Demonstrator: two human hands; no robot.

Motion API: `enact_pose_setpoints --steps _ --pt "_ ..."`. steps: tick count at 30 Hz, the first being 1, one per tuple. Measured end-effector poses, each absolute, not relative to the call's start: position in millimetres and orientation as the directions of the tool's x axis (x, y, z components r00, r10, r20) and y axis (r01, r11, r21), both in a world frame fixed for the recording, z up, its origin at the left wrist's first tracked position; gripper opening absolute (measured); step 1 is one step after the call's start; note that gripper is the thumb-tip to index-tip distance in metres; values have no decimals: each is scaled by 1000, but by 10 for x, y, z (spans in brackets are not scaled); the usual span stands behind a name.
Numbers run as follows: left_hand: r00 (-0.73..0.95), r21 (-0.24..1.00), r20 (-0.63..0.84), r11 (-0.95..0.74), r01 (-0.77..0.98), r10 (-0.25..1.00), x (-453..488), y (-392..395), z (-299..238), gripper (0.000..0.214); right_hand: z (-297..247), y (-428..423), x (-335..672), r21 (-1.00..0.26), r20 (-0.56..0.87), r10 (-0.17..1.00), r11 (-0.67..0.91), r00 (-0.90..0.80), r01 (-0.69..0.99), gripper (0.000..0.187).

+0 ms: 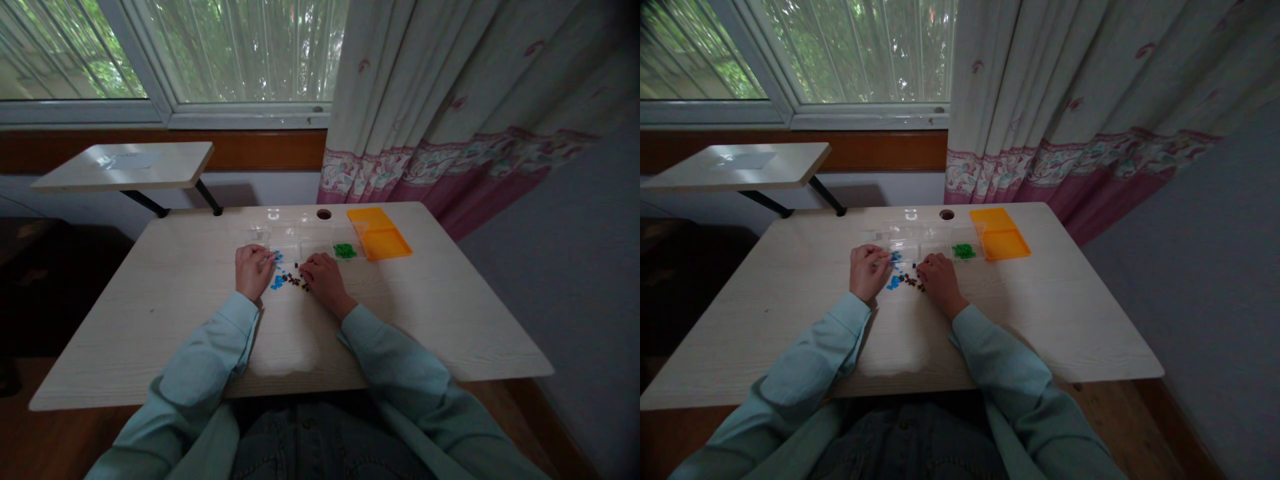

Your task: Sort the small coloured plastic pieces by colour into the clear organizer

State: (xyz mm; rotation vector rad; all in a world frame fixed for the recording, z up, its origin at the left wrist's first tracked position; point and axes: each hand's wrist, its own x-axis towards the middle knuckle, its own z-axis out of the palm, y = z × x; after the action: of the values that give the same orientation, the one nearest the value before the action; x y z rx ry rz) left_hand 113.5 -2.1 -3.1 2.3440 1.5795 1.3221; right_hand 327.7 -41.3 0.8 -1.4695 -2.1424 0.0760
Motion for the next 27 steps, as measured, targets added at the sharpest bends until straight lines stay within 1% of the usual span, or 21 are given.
enact_pose_setpoints --steps 6,16,23,27 --pt "128 439 642 -500 747 756 1135 -23 -21 20 18 -410 3281 -349 394 883 398 -253 848 4" --pt "78 443 647 -457 771 759 1122 -10 -38 20 6 -415 3302 -378 394 895 367 -211 850 6" --pt "101 428 641 -463 776 761 1125 0 -57 19 20 -414 3309 -372 381 899 363 -216 854 6" --pt "113 432 630 -468 771 769 1120 -7 -54 21 21 -415 3294 -380 404 889 379 -218 844 8"
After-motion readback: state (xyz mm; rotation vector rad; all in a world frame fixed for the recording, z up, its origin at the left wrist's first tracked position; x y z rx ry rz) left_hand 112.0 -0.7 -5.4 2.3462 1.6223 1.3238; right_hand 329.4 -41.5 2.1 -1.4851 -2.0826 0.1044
